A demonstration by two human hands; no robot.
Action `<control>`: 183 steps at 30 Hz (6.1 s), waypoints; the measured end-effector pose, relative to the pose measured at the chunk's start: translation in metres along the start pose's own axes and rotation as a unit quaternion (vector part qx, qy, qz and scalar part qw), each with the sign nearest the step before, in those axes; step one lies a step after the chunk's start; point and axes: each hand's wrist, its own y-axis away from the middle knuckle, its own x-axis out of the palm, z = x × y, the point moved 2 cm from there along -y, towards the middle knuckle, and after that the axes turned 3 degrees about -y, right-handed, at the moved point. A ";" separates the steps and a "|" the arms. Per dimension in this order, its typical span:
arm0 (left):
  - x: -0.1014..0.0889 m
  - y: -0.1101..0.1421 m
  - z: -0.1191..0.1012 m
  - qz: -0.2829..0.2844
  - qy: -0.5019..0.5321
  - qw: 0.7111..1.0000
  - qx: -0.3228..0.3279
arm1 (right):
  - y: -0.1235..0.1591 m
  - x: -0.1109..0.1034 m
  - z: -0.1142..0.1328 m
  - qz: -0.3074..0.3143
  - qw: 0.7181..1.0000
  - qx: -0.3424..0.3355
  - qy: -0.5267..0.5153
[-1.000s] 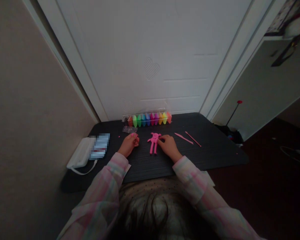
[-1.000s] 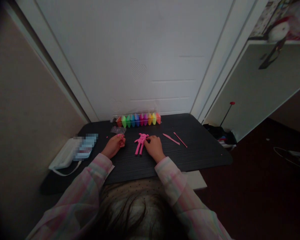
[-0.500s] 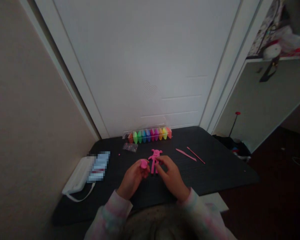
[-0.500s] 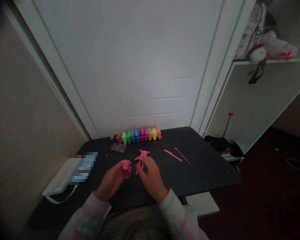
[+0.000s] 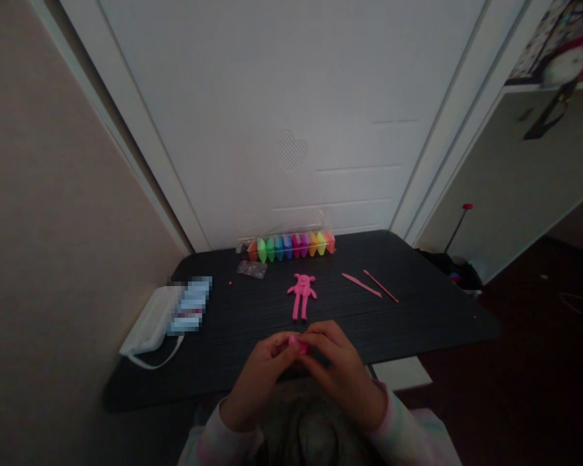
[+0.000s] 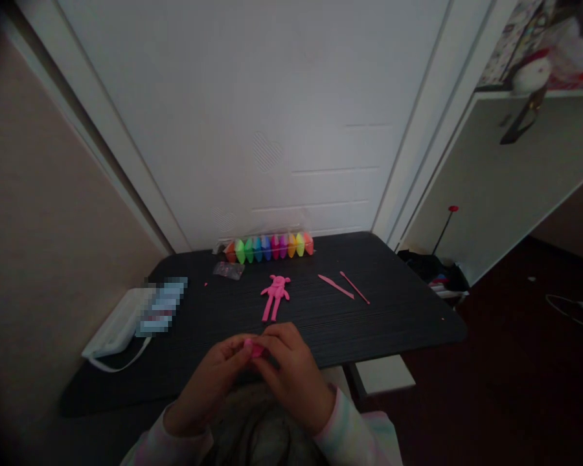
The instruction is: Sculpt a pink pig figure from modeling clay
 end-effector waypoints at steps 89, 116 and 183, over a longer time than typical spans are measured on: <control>-0.038 -0.023 0.024 -0.072 0.021 0.997 -0.016 | -0.019 0.040 -0.030 0.107 0.966 0.176 -0.157; -0.042 -0.025 0.030 -0.092 -0.100 0.991 0.022 | -0.022 -0.002 -0.044 0.018 0.884 0.308 -0.351; -0.020 -0.025 0.026 -0.093 0.182 0.978 0.032 | -0.015 -0.041 -0.098 -0.024 0.966 0.182 0.182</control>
